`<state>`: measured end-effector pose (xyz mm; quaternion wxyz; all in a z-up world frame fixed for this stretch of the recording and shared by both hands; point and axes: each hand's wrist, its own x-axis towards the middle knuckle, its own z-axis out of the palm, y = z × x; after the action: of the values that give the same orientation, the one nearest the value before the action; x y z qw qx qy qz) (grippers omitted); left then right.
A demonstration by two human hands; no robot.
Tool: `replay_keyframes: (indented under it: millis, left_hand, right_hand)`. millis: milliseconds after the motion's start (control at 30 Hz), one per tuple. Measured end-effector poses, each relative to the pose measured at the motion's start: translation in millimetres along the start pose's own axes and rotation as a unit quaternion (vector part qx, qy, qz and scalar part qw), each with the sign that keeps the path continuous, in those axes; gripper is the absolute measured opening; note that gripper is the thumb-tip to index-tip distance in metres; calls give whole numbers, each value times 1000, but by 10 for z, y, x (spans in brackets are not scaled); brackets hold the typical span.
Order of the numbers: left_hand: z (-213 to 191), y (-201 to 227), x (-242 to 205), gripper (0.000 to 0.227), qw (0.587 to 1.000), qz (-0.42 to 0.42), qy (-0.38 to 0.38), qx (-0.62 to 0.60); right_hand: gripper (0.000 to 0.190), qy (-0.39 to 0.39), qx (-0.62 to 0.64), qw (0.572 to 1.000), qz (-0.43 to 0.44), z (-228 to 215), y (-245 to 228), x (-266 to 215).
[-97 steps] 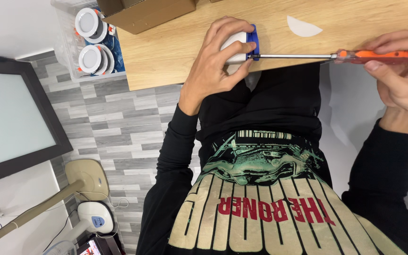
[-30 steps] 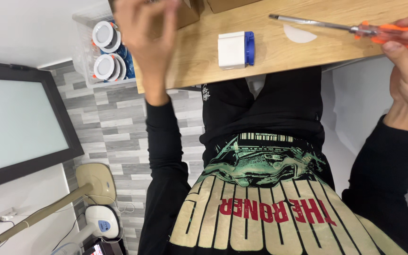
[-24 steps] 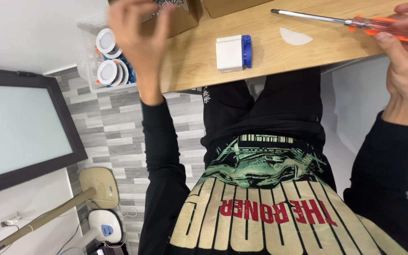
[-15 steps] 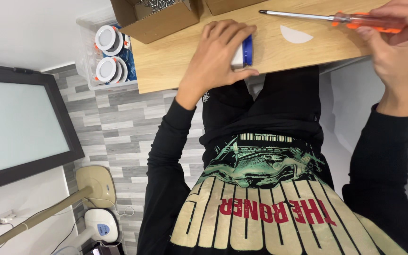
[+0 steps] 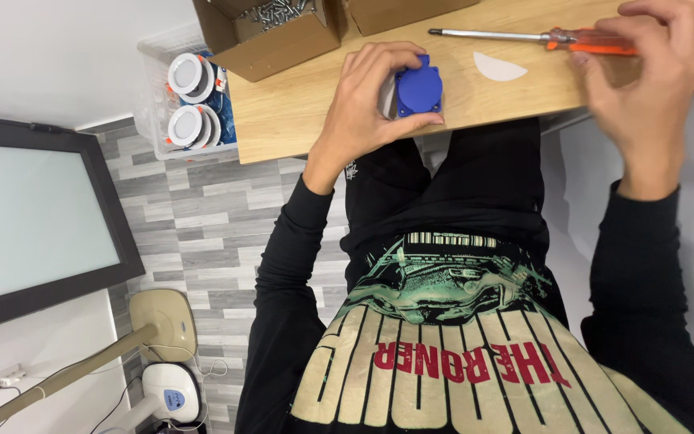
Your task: The person uses a screwdriver to tighten a screw on a white plastic component with a blue attachment. They then remove the blue part and pick up a white plastic box, inserting a small white piece into it.
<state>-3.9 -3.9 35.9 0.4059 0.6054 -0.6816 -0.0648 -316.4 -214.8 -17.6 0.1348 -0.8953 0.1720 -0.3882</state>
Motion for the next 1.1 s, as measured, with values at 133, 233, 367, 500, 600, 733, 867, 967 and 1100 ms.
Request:
replay_keyframes:
  millis: [133,233,367,500,600,733,867,967,1100]
  left_hand:
    - [23,29,5,61,1000,-6,9,-20]
    - [47,85,27,55,998,21,26,-56]
    - [92,153,49,49,994,26,22,-107]
    - [149,159,40,51,994,51,32,-95]
    - [187,165,46,52,994,51,44,-91]
    - [177,272,122,51,991,54,51,-108]
    - [174,318,187,55,991,79,64,-88]
    - [112,238,251,57,990,88,99,-51]
    - [-304,339,427,49,972,70,222,-30]
  right_hand:
    - [21,3,26,1000,-16,130,-409,185]
    - [22,-19,143,990,-9,292,-709,333]
    - [34,-70,247,965,55,484,-979,460]
    - [29,-38,352,930,100,615,-1103,497]
    - [28,-15,441,885,148,683,-1112,474]
    - [22,23,440,882,169,717,-1051,469]
    - [14,57,350,930,95,587,-992,551]
    - [23,76,265,961,35,376,-947,657]
    - [23,137,135,981,6,-29,-603,828]
